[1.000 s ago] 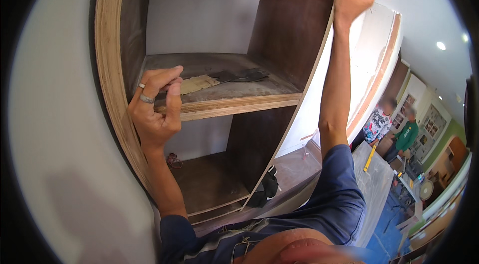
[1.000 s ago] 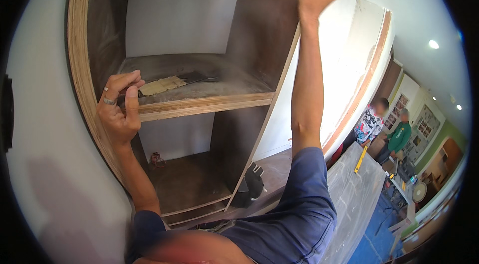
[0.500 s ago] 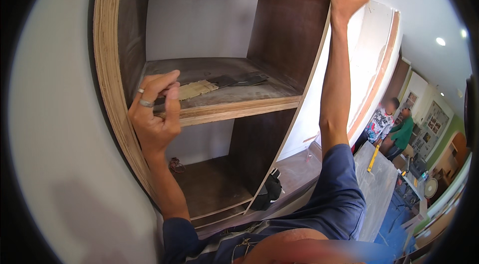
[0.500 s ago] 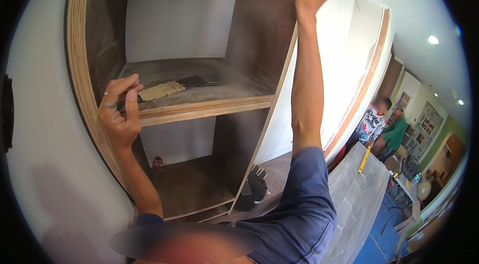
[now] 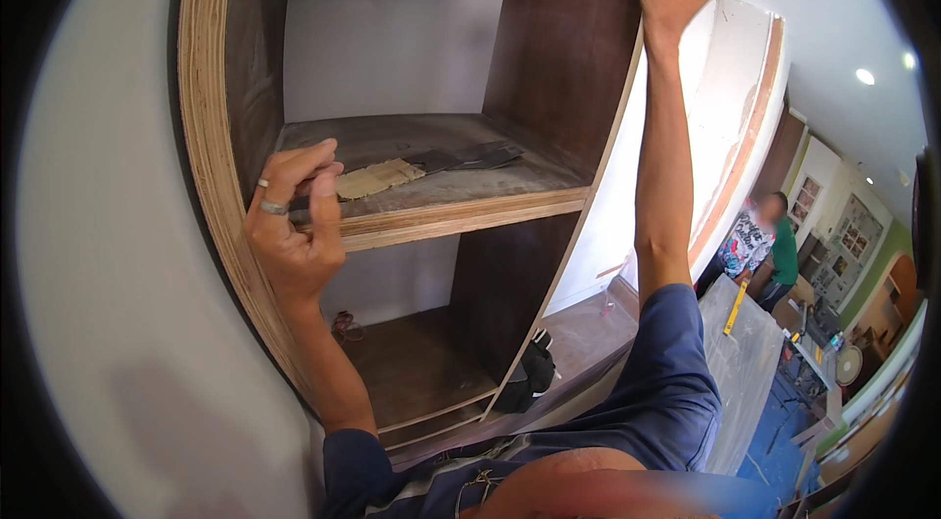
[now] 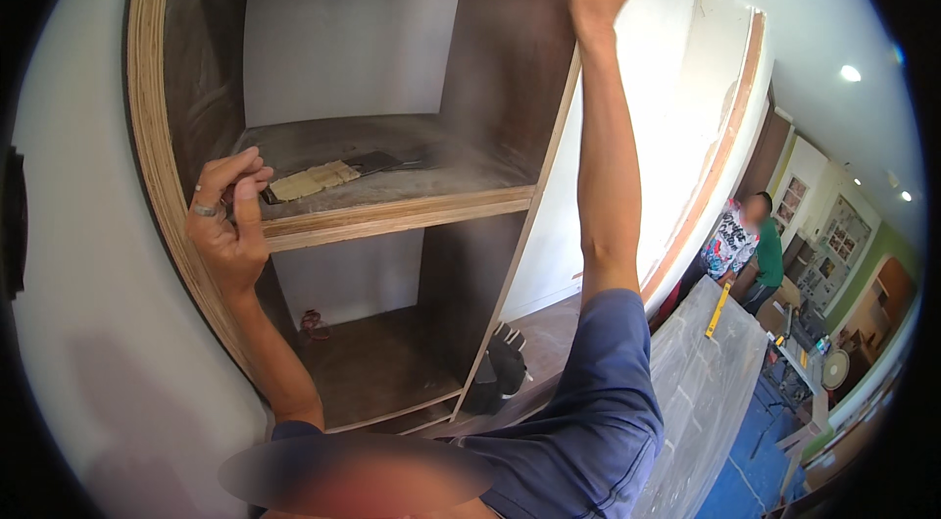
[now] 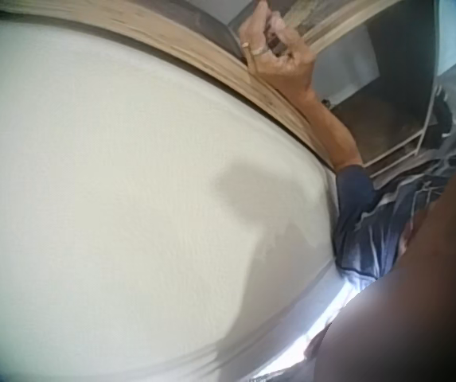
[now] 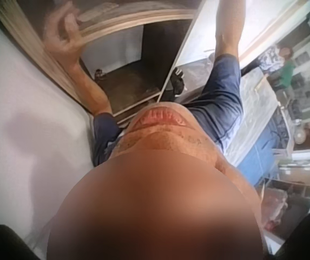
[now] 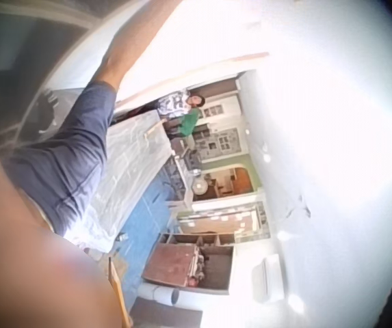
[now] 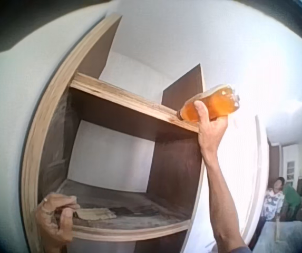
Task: The person applies a liquid finish to wooden furniture pieces using a plastic bottle with a sponge applicator. They first treat a small wooden strip, then move to a larger curved shelving unit, applying the finish to the edges and shelves.
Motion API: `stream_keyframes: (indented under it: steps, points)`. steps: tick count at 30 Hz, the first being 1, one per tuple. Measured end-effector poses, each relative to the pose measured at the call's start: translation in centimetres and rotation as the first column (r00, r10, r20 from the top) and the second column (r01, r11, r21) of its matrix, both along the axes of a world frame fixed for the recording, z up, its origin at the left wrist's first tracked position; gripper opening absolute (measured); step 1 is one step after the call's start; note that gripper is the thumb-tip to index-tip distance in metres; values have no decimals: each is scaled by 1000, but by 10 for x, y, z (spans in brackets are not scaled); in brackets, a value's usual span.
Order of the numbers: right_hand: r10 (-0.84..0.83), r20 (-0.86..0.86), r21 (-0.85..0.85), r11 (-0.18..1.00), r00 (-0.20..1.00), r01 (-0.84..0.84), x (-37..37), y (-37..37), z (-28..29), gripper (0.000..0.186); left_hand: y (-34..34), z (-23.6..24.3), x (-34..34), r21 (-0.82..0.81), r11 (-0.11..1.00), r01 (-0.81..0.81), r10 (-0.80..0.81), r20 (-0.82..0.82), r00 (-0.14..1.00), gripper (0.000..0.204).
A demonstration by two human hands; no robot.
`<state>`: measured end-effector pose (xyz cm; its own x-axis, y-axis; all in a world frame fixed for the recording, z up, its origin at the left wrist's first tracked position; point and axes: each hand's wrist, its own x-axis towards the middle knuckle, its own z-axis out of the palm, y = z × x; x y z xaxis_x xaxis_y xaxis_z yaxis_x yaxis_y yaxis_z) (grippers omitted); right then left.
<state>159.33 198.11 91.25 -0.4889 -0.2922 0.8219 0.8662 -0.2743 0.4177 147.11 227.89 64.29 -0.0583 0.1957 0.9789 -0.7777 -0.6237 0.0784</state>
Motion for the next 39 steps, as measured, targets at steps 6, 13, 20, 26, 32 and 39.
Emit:
stream_keyframes:
  steps: [6, 13, 20, 26, 32, 39]
  points:
    - [-37, -41, -30, 999, 998, 36, -3, -1, -6, 35, 2, -3, -5, 7, 1000, -11, 11, -21, 1000, 23]
    - [-125, -53, 73, 989, 991, 129, -1, -33, -11, 32, -2, 2, -2, -9, 995, -102, 101, -31, 994, 22]
    - [71, -102, -104, 991, 992, -81, -13, 23, 0, 34, 2, 0, -5, 0, 999, -48, 48, -34, 998, 21]
    - [-176, -54, 5, 984, 983, 177, 5, -29, -12, 44, 1, -2, -7, -20, 998, -60, 59, -35, 998, 21]
    - [59, -68, 41, 998, 996, -56, -4, -5, -9, 32, 1, 1, -7, 16, 998, -57, 58, -74, 996, 23]
    - [50, -43, -46, 998, 998, -52, -24, 43, 1, 35, 0, -1, -8, -6, 995, -95, 94, -71, 993, 21]
